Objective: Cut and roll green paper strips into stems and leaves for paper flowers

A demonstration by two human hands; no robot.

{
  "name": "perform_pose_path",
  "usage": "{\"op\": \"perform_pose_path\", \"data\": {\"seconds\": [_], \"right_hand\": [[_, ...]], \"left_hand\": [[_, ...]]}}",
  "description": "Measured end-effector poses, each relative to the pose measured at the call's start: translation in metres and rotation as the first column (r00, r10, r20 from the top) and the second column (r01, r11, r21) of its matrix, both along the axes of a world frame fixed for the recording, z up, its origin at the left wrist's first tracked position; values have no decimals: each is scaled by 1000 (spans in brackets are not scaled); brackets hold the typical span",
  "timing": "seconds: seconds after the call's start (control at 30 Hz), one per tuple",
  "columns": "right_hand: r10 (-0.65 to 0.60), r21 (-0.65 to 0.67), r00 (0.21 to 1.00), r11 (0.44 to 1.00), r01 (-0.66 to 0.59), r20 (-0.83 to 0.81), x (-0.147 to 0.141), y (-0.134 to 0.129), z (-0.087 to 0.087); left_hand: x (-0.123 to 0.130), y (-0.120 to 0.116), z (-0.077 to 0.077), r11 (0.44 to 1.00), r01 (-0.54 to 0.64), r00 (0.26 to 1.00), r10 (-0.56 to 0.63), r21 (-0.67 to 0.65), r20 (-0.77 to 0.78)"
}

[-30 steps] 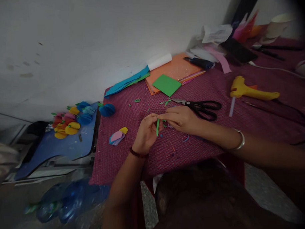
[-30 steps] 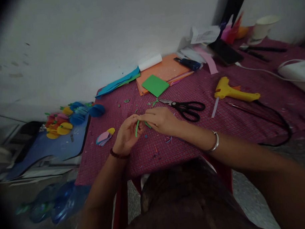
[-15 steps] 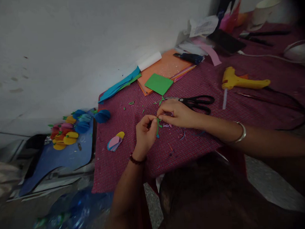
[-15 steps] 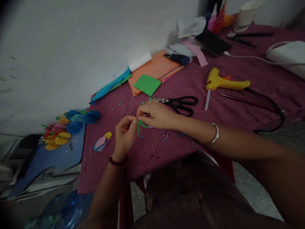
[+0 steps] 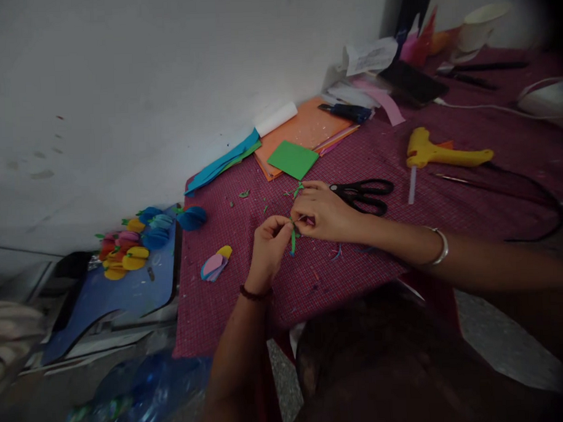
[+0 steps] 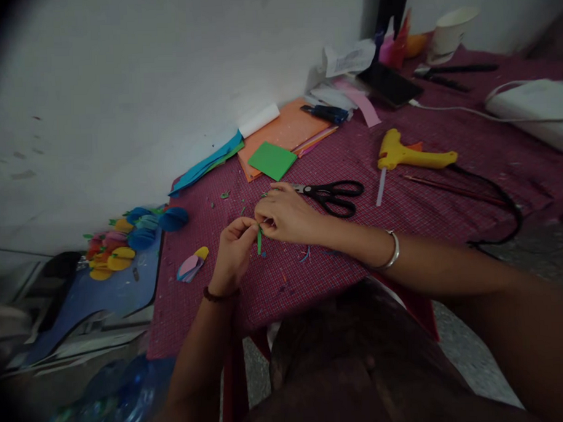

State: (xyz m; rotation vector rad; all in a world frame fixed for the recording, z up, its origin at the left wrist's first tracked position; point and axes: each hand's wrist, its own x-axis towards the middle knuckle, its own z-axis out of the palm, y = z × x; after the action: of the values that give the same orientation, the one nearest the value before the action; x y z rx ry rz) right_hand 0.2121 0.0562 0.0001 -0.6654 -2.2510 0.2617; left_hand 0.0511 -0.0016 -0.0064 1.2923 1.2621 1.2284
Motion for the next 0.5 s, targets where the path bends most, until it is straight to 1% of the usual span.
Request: {"op": "perform_pose_path", "data": {"seconds": [0.1,0.23,0.4,0.5], "right_hand": [[-4,28,1000,1000,4,2,0,-1,0],[-9,55,1000,998,8,10,-1,-3,2],[-8,136,997,991,-3,78,-1,-5,1],[-12,131,995,991,-1,100,-1,-5,0]], "left_hand": [[-1,2,-2,1000,2,999,-1,-6,46],[-1,2,0,1000,-3,999,4,-27,43],[-1,2,4,999,25,999,-27,-45,-46],[-2,3,4,999,36,994,-39,-37,-99]]}}
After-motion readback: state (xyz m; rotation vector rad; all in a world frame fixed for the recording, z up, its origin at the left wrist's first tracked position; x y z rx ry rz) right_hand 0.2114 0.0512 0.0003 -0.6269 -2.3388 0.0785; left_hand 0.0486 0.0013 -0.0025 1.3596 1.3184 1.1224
